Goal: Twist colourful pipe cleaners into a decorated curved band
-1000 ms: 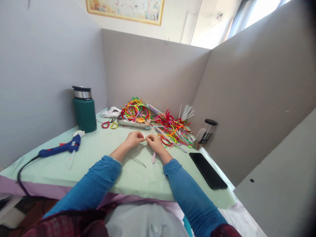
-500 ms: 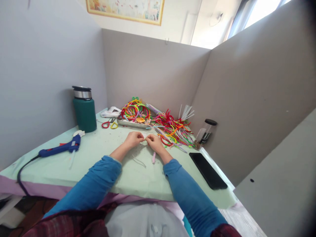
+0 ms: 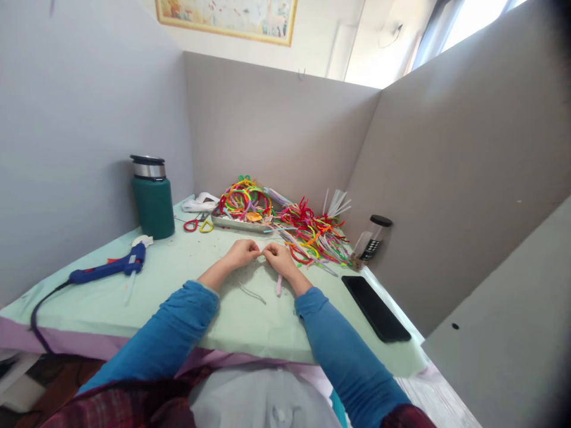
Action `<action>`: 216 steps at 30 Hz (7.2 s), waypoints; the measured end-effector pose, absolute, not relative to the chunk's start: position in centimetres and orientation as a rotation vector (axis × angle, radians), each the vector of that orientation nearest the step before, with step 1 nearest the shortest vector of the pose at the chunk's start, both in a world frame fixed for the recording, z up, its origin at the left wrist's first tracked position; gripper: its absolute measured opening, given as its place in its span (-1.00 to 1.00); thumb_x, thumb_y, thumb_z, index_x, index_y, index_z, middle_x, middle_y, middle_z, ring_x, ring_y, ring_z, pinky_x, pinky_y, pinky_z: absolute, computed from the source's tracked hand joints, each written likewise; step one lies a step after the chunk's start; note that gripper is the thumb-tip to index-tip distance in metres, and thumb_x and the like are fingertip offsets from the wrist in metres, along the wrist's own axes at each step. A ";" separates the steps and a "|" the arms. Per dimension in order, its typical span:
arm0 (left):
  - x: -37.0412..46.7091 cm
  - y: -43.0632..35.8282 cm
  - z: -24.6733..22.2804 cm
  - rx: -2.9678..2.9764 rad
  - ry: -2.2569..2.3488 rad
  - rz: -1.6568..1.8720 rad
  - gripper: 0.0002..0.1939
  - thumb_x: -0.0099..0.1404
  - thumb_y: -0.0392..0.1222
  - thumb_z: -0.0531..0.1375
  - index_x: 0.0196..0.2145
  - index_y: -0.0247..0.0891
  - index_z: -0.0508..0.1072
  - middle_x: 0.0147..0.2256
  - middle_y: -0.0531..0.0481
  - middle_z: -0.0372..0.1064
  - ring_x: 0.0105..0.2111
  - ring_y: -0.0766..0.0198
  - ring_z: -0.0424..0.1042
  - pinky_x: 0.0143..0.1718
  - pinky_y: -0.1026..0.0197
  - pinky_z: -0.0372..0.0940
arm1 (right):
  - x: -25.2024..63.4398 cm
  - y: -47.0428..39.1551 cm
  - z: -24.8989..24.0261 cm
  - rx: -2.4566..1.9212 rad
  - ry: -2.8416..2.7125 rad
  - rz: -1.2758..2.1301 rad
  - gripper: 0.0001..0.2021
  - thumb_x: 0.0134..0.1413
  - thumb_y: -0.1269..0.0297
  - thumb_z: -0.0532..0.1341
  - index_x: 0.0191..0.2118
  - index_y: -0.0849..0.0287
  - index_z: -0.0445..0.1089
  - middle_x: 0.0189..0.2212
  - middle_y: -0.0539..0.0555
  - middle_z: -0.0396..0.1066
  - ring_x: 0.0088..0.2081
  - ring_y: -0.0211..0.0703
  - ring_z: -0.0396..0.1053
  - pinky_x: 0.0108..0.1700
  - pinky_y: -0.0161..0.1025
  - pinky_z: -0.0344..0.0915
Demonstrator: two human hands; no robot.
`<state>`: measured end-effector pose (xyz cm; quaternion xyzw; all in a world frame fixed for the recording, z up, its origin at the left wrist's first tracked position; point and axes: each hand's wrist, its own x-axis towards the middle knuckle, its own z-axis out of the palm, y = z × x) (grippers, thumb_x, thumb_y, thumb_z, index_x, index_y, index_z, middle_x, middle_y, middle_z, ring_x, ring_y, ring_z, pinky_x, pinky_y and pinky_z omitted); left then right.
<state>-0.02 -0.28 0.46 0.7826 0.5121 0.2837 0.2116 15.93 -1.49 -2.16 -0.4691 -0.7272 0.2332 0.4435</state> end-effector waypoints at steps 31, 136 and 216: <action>0.1 -0.1 0.3 2.198 1.489 0.898 -0.79 0.04 -0.10 0.16 -0.42 -0.29 0.46 -0.48 0.01 0.43 -0.47 0.32 0.36 -0.46 0.32 0.13 | 15.9 -1.5 -1.9 -1.154 -1.776 0.580 -0.86 -0.07 0.27 0.07 -0.49 0.19 0.31 -0.64 -0.06 0.27 -0.54 -0.31 0.19 -0.44 -0.36 0.11; 0.4 -0.3 -0.1 1.816 1.360 0.779 -0.74 0.10 -0.06 0.16 -0.41 -0.36 0.39 -0.56 0.05 0.34 -0.79 0.52 0.04 -0.74 0.36 -0.02 | 15.9 -1.9 -1.6 -1.142 -1.783 0.584 -0.85 -0.07 0.28 0.06 -0.49 0.20 0.31 -0.64 -0.05 0.27 -0.55 -0.31 0.19 -0.45 -0.36 0.11; 0.9 -1.9 1.5 1.576 1.337 0.774 -0.87 0.13 -0.17 0.08 -0.40 -0.28 0.23 -0.72 0.22 -0.05 -0.79 0.51 -0.11 -0.75 0.38 -0.21 | 15.8 -1.1 -2.6 -1.125 -1.788 0.601 -0.86 -0.07 0.24 0.07 -0.45 0.18 0.30 -0.62 -0.06 0.28 -0.55 -0.31 0.21 -0.46 -0.37 0.12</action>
